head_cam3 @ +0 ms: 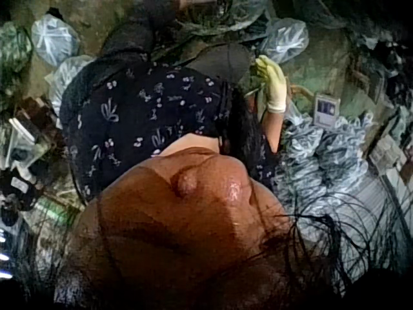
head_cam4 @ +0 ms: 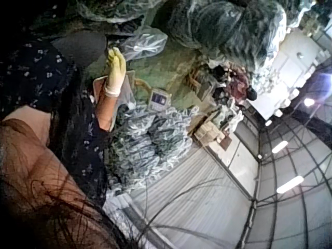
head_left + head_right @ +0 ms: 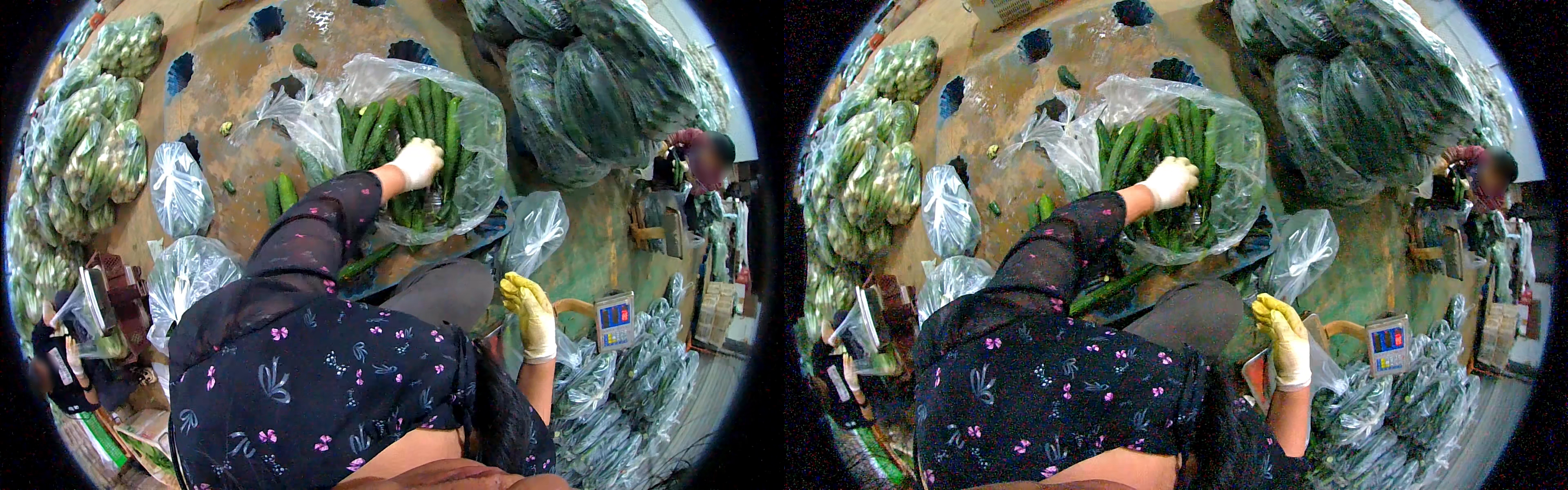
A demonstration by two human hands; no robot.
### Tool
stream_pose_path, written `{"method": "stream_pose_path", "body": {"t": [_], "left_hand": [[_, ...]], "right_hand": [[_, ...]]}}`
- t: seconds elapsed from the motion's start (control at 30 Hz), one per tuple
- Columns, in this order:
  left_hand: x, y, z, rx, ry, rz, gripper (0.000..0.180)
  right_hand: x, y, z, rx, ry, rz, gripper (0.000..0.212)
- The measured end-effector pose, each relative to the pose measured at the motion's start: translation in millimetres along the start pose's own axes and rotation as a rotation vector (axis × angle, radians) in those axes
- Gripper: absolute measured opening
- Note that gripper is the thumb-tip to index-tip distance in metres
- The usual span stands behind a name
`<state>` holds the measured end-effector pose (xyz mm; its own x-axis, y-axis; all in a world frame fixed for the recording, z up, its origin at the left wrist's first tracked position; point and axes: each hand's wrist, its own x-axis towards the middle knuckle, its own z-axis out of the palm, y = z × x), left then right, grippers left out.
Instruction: The person picks up cucumbers from a large pile, places them into plastic bags, weighs the bags on a digital scale, and ties the bags closed.
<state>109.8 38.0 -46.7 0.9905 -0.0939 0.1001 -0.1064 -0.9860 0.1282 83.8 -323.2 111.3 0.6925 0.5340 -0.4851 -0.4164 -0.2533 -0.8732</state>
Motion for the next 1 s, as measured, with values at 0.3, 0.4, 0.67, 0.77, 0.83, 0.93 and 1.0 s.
{"method": "stream_pose_path", "body": {"t": [0.3, 0.4, 0.67, 0.77, 0.83, 0.93, 1.0], "left_hand": [[40, 27, 42, 0.092, -0.853, -0.337, 0.028], [42, 35, 52, 0.140, -0.863, -0.441, 0.024], [26, 46, 71, 0.176, -0.449, -0.723, 0.044], [29, 56, 71, 0.133, -0.401, -0.780, 0.062], [27, 47, 79, 0.027, -0.398, -0.807, 0.069], [26, 49, 64, -0.064, -0.351, -0.854, 0.068], [26, 47, 61, -0.092, -0.369, -0.904, 0.068]], "right_hand": [[-3, 2, -8, 0.020, 0.004, 0.036, 0.039], [-5, 4, -12, 0.028, 0.025, 0.015, 0.039], [-13, 8, -18, 0.029, 0.044, -0.005, 0.039], [-17, 14, -26, 0.022, 0.077, -0.015, 0.041], [-22, 15, -29, 0.034, 0.090, -0.015, 0.041], [-31, 20, -34, 0.076, 0.128, -0.002, 0.039], [-37, 25, -37, 0.099, 0.139, -0.003, 0.037]]}}
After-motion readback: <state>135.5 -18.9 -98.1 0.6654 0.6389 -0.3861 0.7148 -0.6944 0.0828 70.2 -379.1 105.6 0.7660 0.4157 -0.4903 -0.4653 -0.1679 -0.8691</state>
